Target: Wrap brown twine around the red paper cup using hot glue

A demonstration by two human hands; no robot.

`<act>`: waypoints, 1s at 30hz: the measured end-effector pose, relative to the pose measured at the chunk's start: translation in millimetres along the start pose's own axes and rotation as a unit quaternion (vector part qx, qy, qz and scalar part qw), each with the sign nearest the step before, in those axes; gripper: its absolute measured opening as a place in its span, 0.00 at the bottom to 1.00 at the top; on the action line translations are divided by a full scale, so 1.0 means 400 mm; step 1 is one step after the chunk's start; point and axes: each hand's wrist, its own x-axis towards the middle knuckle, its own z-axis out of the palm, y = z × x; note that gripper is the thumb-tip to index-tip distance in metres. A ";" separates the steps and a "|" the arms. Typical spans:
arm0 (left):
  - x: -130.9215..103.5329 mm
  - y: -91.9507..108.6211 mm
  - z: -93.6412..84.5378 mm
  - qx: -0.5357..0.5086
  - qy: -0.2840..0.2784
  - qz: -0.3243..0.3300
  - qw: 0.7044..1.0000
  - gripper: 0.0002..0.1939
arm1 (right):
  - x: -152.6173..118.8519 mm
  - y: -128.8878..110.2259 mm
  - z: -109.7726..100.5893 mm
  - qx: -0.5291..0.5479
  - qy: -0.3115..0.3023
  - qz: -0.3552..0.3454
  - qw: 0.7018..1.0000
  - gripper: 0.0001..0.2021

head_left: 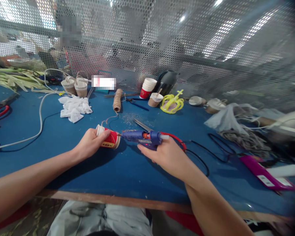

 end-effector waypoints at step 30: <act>-0.018 -0.009 0.000 0.092 -0.006 0.075 0.993 0.22 | 0.009 -0.014 -0.010 0.075 -0.052 0.091 0.992 0.10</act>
